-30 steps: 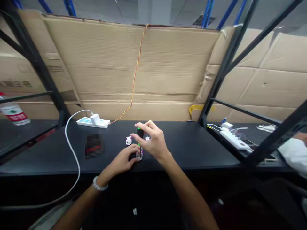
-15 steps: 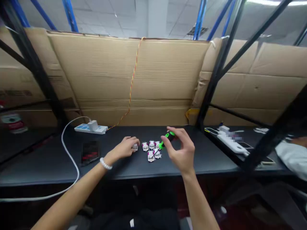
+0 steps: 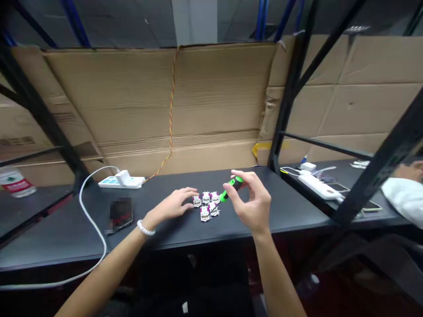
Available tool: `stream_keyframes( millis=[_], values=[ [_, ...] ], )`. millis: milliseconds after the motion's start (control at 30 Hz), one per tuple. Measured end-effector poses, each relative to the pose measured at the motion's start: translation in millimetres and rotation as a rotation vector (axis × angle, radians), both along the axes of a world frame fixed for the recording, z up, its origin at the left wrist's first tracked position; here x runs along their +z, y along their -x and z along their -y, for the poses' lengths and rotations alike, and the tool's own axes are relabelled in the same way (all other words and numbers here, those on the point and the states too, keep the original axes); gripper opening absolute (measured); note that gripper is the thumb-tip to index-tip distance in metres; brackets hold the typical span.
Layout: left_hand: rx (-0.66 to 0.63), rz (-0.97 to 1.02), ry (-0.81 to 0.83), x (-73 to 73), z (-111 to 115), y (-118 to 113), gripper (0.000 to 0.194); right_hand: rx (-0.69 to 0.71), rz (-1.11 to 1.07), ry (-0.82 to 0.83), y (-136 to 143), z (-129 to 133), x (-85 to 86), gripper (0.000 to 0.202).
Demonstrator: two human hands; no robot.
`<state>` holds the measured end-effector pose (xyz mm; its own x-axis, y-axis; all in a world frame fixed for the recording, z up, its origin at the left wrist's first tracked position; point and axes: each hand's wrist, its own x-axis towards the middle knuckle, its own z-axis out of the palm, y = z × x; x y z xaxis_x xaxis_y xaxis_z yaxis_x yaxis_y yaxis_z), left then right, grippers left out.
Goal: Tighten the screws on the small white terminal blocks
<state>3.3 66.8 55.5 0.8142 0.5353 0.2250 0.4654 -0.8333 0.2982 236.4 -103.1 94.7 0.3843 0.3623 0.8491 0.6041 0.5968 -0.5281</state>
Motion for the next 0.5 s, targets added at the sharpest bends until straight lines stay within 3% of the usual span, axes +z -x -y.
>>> stream_keyframes(
  millis=[100,233,367,500],
  values=[
    [-0.003,0.018,0.029,-7.8,7.7,-10.9,0.026,-0.007,-0.001,0.017,-0.8,1.7,0.0,0.028],
    [0.065,0.026,0.010,-11.5,16.9,2.0,0.008,-0.026,0.000,0.007,-4.7,2.8,0.4,0.029],
    [0.167,0.021,0.022,-5.4,26.5,22.4,0.006,-0.013,-0.015,-0.012,-8.0,1.6,0.7,0.029],
    [0.137,0.029,-0.016,1.1,24.3,12.1,0.013,0.004,-0.020,-0.013,-7.2,0.7,0.8,0.030]
  ],
)
